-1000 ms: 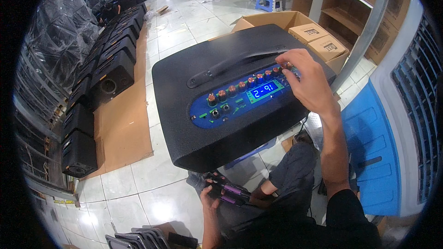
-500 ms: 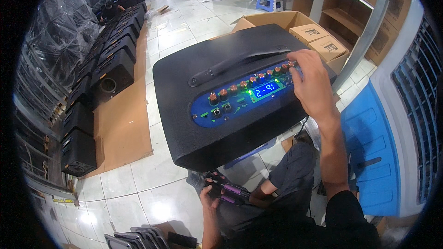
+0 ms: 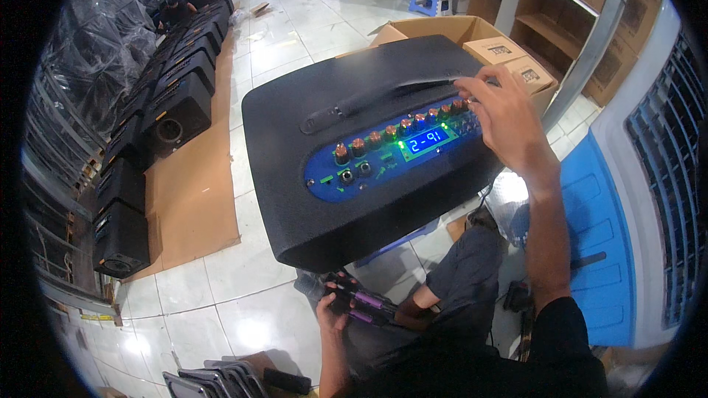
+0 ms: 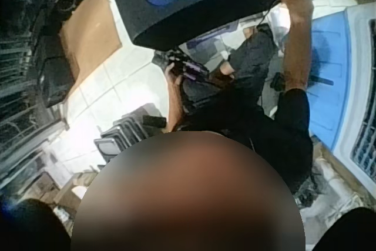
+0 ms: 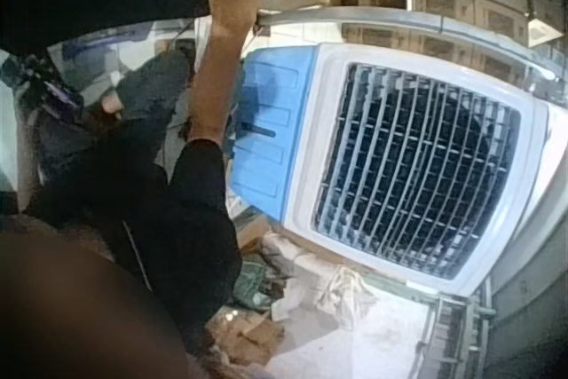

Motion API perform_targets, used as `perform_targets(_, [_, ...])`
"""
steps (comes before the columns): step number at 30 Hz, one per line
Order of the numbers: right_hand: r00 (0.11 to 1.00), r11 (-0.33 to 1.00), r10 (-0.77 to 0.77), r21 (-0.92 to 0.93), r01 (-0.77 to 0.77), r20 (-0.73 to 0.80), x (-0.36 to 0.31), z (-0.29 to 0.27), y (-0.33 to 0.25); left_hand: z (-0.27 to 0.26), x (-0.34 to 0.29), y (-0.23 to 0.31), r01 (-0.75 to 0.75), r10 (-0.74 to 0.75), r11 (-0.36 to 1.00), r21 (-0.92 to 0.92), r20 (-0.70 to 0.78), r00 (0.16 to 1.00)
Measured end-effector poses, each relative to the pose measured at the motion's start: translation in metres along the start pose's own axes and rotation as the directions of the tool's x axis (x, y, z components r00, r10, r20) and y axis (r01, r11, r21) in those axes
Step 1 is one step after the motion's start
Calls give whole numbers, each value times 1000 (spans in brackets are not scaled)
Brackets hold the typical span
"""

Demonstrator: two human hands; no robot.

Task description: The person sits on the floor and adjusts knobs on a portable speaker while holding two wireless microphones. They then wrap one microphone in bubble wrap and place it into a cardboard box, securing the box with a plastic tie.

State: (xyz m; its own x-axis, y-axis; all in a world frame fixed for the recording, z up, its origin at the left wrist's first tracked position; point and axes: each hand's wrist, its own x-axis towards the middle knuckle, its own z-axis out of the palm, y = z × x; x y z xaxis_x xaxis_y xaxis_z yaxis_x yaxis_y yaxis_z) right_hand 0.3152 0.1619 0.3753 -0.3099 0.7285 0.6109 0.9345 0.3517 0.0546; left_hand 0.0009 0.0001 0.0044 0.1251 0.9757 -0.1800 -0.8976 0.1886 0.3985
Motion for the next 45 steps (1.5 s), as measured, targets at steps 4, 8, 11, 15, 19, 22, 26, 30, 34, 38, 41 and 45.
perform_targets(4, [997, 998, -30, -54, 34, 67, 5, -2, 3, -1, 0, -1, -19, 19, 1000, 19, 1, 1000])
perform_targets(8, [988, 989, -91, -103, 104, 125, 11, -7, 4, 1, 0, -2, -14, 14, 1000, -19, 12, 1000])
perform_targets(11, [985, 989, -83, -108, 100, 151, 14, -9, 3, 3, 0, -2, -14, 15, 1000, -28, 14, 1000])
perform_targets(15, [985, 991, -42, -117, 63, 168, 16, -9, 2, 3, 0, -1, -14, 14, 1000, -15, -9, 1000])
perform_targets(19, [990, 997, -49, -47, 55, 133, 17, -9, 4, 1, 1, -2, -8, 8, 1000, -30, -3, 1000])
perform_targets(22, [986, 999, -41, -18, 44, 163, 18, -9, 7, 0, 1, -2, -6, 6, 999, -35, -4, 1000])
perform_targets(26, [987, 999, -49, 18, 47, 155, 16, -8, 10, 0, 1, -1, -17, 17, 1000, -16, 7, 1000])
perform_targets(30, [986, 996, -64, 73, 53, 157, 14, -9, 12, 0, 1, -2, -13, 13, 1000, -26, -7, 1000])
perform_targets(34, [977, 1000, -6, 31, -1, 215, 14, -10, 10, -2, 2, -2, -11, 11, 1000, -11, 12, 1000])
perform_targets(38, [975, 1000, -1, -24, 6, 224, 16, -12, 6, -3, 2, -1, -9, 10, 1000, -12, 17, 1000])
perform_targets(41, [967, 998, 56, -32, -49, 249, 16, -12, 5, -3, 2, -1, -11, 11, 1000, -3, 38, 999])
perform_targets(45, [957, 996, 65, -71, -47, 284, 15, -10, 8, -2, 1, -1, -11, 11, 1000, 1, -3, 1000])
